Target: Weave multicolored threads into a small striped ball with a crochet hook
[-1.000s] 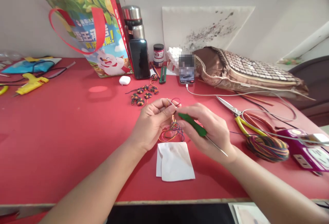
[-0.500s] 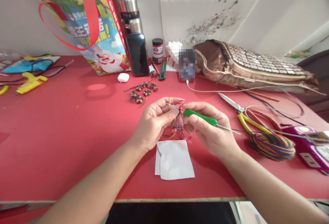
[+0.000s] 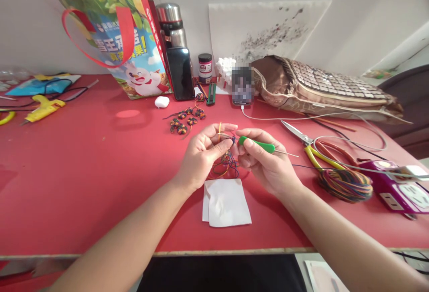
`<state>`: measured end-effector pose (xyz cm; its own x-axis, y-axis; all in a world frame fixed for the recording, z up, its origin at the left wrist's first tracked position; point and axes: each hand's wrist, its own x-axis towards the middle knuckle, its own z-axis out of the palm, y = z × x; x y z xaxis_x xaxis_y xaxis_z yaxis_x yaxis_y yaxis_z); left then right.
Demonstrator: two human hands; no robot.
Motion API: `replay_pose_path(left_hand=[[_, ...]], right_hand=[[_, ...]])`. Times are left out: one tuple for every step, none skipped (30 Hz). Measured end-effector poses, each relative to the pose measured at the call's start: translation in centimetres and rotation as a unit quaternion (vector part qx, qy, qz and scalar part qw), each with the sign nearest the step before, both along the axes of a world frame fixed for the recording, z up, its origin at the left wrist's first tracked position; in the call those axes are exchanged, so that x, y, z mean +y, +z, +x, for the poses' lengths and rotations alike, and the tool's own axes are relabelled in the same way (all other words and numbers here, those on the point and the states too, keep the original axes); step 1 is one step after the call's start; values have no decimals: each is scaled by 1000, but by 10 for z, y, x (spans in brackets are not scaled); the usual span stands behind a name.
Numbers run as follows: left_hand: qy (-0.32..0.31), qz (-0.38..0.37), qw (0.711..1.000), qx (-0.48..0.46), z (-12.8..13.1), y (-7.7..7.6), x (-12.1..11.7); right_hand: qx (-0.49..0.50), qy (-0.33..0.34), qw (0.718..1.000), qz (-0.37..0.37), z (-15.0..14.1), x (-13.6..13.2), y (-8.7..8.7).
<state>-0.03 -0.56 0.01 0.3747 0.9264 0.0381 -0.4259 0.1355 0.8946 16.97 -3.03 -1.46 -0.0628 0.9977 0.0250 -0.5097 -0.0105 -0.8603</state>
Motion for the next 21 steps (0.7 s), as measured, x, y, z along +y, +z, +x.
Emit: replay_pose_path(left_hand=[[-7,-12,1000,-16,1,0,-1],[-16,-25,999,-35,2,1,-1],[-25,-36,998,-53,3,1,-1],[-33,-46,996,-68,4,1,-2],[-37,-54,995,-79,5,1,-2],[-38,-59,994,-87,5,1,-2],[-37,-63,993,-92,6,1,-2],[-34,-65,993,-94,7,1,-2],[-29,-67,993,-94,7,1,-2],[-23,-69,993,-94,7,2,-2],[-15,-69,993,-93,7,2,-2],[-9,-68,993,-94,7,2,-2],[-7,-66,993,-95,7,2,-2],[-11,-62,994,-95,7,2,-1],[-19,-56,994,-92,7,2,-1],[-27,-50,995,-85,7,1,-1],[-30,-42,996,-74,7,1,0],[-28,-36,997,-63,7,0,0],[-20,-30,998,-52,7,-1,0],[-13,-26,999,-44,7,-3,0],[-7,-22,999,-35,7,-4,0]], right_hand=[[-2,-2,1000,6,-1,0,-1],[-3,-1,1000,13,-2,-1,-2],[-1,2,1000,19,-3,-1,-2],[2,5,1000,26,-4,-2,-3],[5,6,999,34,-5,-2,-3],[7,5,999,41,-6,-2,-4],[7,3,999,47,-7,-2,-5],[6,0,999,51,-7,-3,-5],[3,-3,999,53,-7,-3,-5],[-4,-3,999,52,-7,-3,-6],[-15,-1,999,49,-6,-4,-6],[-28,3,999,45,-6,-4,-6],[-40,9,998,42,-6,-4,-6],[-49,17,998,43,-5,-4,-5],[-54,23,997,45,-5,-5,-5],[-54,28,997,47,-5,-5,-5],[-52,27,997,49,-5,-4,-6],[-52,24,997,46,-5,-4,-6],[-54,15,998,41,-5,-4,-6],[-57,4,998,35,-5,-3,-7],[-60,-8,998,29,-4,-3,-8]])
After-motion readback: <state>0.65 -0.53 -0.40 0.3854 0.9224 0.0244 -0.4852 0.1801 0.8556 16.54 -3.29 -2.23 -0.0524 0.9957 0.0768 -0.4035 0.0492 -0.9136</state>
